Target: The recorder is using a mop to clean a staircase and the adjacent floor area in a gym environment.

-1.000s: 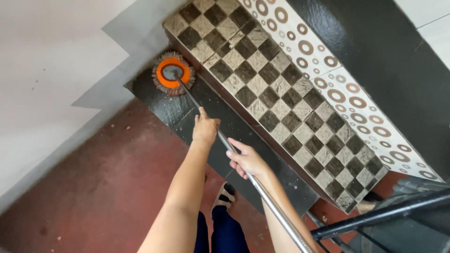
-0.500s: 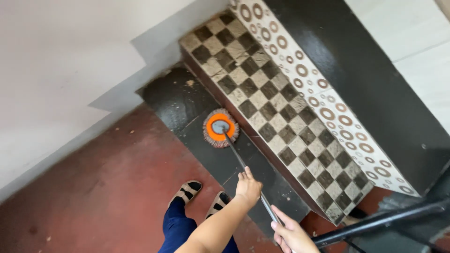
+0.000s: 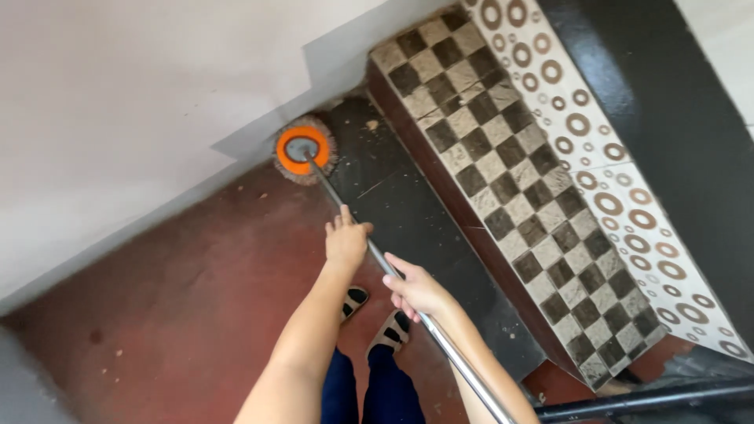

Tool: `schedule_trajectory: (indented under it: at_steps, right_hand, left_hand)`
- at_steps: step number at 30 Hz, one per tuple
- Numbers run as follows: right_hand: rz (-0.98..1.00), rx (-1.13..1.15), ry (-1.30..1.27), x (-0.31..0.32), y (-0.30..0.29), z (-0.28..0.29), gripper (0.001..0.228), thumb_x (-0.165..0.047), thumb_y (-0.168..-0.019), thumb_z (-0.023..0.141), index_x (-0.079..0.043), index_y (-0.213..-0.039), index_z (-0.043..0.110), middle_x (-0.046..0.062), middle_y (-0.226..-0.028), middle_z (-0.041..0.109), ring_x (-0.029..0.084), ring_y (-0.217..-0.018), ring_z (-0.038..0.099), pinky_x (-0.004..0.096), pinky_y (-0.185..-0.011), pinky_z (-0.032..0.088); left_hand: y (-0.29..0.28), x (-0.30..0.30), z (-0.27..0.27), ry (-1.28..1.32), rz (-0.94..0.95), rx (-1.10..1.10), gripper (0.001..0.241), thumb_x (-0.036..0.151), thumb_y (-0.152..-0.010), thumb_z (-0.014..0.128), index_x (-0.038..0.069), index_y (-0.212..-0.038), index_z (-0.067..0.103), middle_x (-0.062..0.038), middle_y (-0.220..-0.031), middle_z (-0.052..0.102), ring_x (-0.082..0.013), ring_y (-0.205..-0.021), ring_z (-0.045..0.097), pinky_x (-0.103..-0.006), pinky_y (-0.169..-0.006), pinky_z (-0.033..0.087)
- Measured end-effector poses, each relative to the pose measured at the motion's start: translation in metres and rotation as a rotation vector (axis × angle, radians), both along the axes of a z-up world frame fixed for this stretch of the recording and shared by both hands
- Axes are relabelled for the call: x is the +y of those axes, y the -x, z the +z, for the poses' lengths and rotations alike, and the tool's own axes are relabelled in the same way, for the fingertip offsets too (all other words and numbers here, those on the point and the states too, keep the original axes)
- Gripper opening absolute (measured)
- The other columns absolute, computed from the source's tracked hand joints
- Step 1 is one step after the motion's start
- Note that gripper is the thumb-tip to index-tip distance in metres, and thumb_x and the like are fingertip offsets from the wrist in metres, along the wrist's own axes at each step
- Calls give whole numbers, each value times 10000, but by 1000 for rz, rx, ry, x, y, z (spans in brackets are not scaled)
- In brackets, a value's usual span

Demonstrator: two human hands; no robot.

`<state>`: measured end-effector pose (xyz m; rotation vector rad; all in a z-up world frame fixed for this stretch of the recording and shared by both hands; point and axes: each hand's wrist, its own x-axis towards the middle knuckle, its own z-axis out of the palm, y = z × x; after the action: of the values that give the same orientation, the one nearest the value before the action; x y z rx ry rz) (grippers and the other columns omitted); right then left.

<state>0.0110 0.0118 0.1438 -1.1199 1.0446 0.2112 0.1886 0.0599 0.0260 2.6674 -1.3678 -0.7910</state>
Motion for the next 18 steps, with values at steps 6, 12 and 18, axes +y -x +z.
schedule_trajectory:
  at_steps: [6,12,18]
  right_hand:
    - [134,98,8,37,-4,26,641,-168,-1008,626,-117,-1594,373,188,-610,640,199,-318,581,292,-208,480]
    - [-21,-39,-132,58,20,44,648,-139,-1019,627,-78,-1604,354,247,-655,664,229,-331,605,285,-227,515]
    - [-425,-139,-333,57,37,95,739,4,-950,537,-50,-1618,225,419,-1497,390,429,-702,768,383,-409,663]
  left_hand:
    - [9,58,30,68,64,28,308,220,-1029,513,307,-1073,805,-351,-1536,414,-404,-1406,497,-497,-1119,397]
    - [13,74,62,69,29,21,294,197,-1013,535,342,-1085,781,-336,-1537,405,-424,-1411,474,-463,-1124,393]
    - [16,38,116,53,-148,211,451,195,-786,866,302,-1191,698,-310,-1630,245,-444,-1520,277,-579,-1183,332]
